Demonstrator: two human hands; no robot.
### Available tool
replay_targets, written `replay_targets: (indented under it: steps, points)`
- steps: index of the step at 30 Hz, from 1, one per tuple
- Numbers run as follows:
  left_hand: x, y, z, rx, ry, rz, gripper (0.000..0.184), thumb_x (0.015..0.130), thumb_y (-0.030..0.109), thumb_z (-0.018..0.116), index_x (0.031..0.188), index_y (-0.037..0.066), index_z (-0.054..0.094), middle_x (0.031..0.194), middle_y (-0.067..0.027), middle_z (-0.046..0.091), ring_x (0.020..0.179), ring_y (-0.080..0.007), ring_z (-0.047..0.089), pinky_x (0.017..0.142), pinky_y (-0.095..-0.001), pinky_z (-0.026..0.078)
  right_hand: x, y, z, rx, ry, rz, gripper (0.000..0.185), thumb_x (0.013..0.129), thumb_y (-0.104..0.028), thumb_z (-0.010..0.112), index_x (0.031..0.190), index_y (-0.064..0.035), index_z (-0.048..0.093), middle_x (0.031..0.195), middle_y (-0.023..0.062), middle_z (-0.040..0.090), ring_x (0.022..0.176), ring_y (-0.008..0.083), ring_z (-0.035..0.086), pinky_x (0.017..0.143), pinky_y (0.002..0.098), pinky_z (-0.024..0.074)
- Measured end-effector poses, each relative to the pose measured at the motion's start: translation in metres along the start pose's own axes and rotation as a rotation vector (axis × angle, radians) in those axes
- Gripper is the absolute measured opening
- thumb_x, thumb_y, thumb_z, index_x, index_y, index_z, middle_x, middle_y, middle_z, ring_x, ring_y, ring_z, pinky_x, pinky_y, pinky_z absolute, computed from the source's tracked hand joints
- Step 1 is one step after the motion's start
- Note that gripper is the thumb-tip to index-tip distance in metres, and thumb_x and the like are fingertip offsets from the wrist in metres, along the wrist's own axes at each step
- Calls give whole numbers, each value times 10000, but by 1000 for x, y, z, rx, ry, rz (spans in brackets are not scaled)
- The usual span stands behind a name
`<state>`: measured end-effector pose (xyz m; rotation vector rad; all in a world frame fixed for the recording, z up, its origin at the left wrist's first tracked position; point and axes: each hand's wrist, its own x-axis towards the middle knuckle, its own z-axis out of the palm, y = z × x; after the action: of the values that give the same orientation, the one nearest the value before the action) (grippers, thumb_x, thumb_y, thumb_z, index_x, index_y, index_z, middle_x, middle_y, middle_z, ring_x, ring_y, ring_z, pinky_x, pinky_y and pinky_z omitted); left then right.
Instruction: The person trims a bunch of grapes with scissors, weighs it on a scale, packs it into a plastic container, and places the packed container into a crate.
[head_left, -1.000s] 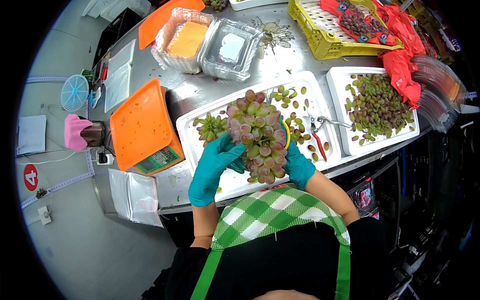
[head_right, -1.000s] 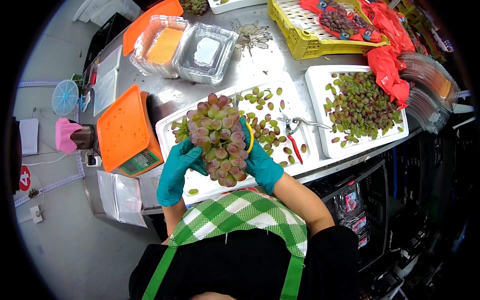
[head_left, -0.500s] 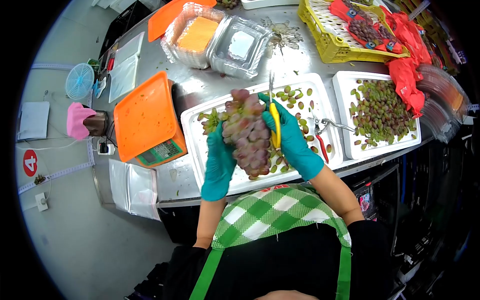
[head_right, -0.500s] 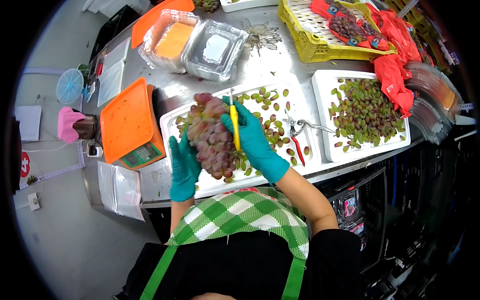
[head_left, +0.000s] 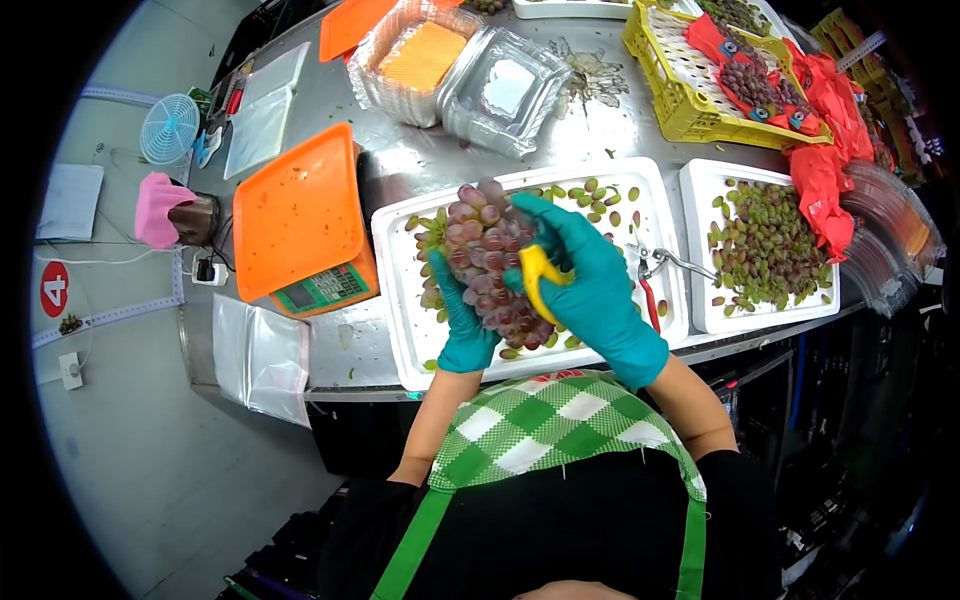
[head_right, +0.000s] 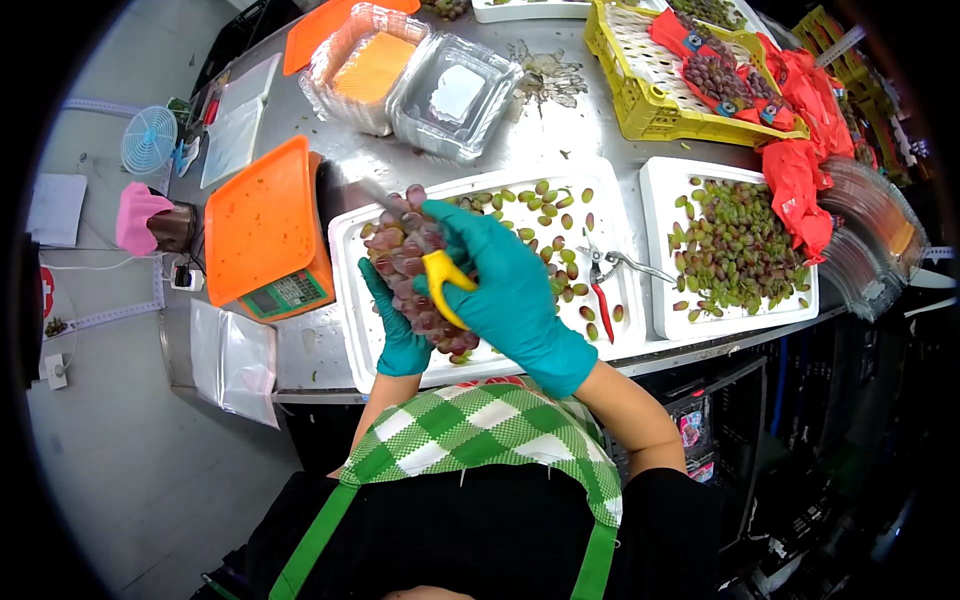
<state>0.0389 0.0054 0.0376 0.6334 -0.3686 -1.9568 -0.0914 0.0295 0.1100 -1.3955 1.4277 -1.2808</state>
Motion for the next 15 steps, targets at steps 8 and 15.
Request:
replay_targets:
  steps: [8, 15]
  points:
    - [-4, -7, -11, 19, 42, -38, 605, 816, 527, 420, 1237, 96, 357, 1190, -81, 460, 1073, -191, 473, 908, -316, 409, 3, 15, 4, -128, 10, 2, 505, 645, -88, 681, 1120, -119, 512, 830, 68, 596, 700, 159, 595, 626, 260, 484]
    - [-1, -12, -18, 41, 77, -83, 610, 816, 537, 410, 1235, 95, 368, 1198, -70, 458, 1072, -181, 473, 912, -299, 398, 5, 8, 7, -537, 51, -101, 520, 634, -36, 655, 1128, -127, 523, 837, 73, 603, 742, 136, 600, 643, 246, 479]
